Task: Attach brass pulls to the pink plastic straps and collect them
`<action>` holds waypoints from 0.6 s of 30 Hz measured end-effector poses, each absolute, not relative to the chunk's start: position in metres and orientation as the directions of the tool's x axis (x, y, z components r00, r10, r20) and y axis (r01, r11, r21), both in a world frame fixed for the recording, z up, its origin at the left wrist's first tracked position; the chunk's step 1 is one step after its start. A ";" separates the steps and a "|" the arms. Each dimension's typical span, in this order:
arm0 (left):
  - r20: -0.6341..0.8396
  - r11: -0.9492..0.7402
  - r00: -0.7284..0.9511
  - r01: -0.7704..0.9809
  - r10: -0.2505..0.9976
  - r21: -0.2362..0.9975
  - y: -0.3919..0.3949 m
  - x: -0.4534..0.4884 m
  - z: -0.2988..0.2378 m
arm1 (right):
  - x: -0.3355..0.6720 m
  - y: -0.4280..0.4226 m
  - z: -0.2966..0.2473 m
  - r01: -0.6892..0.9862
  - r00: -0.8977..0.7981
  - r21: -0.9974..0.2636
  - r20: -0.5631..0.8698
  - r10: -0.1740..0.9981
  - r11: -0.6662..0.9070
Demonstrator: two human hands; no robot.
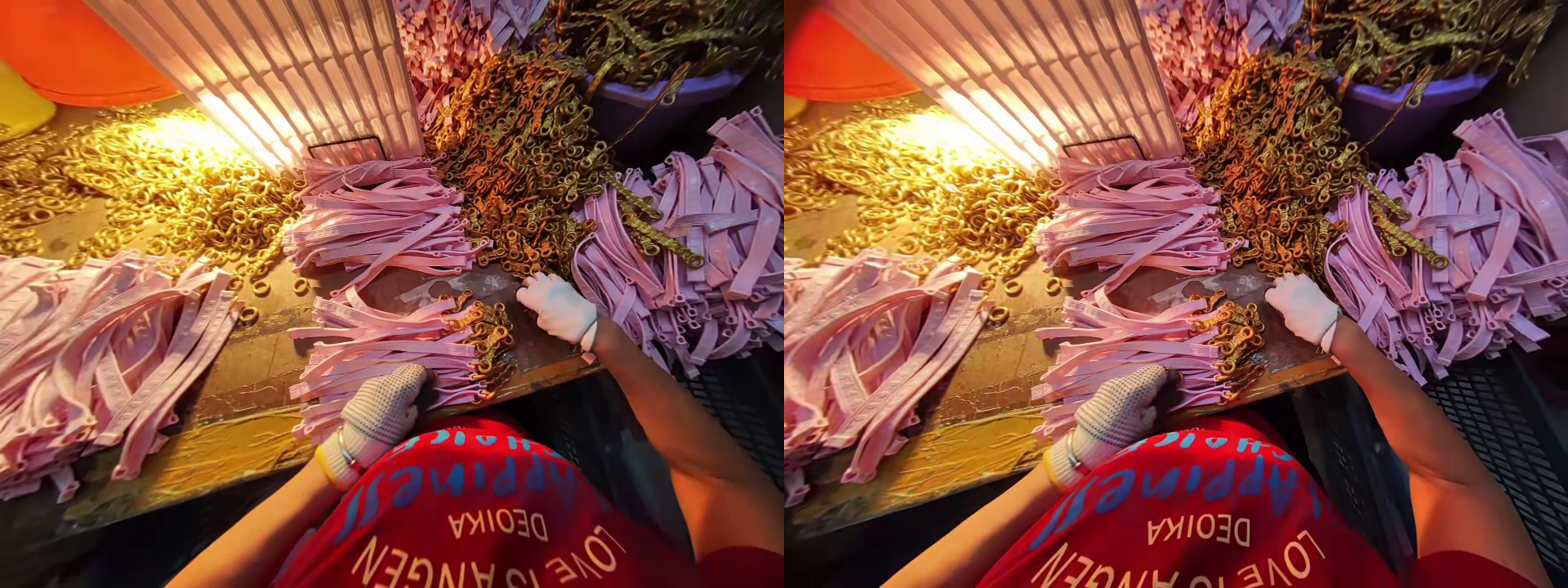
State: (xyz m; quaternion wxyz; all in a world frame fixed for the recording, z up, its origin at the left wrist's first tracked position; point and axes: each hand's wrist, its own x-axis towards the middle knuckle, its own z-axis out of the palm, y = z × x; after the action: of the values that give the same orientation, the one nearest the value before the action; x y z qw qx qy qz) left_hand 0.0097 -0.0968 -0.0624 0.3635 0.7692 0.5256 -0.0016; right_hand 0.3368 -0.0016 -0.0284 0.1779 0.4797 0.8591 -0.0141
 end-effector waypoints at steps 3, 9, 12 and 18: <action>-0.477 -0.238 0.417 0.889 0.773 0.392 -0.093 0.015 -0.068 | 0.341 -0.006 -0.036 0.860 -0.510 -0.053 -0.100 0.854 0.508; -0.449 0.257 0.377 0.460 0.810 0.850 -0.081 0.007 -0.048 | 0.314 -0.028 -0.037 0.557 -0.289 -0.706 0.329 0.899 0.438; -0.554 0.550 0.368 0.128 0.747 0.825 -0.077 0.011 -0.033 | 0.279 -0.049 -0.026 0.507 -0.288 -0.772 0.269 0.919 0.384; -0.504 0.550 0.399 -0.001 0.766 0.835 -0.079 0.031 -0.025 | 0.236 -0.079 -0.023 0.622 -0.432 -0.697 0.075 0.899 0.358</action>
State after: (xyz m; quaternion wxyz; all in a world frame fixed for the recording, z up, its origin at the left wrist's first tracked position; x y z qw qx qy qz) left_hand 0.0313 -0.0792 -0.0248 0.7366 0.3964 0.4822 0.2603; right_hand 0.2358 -0.0788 -0.0230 -0.2302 0.4804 0.7911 -0.3007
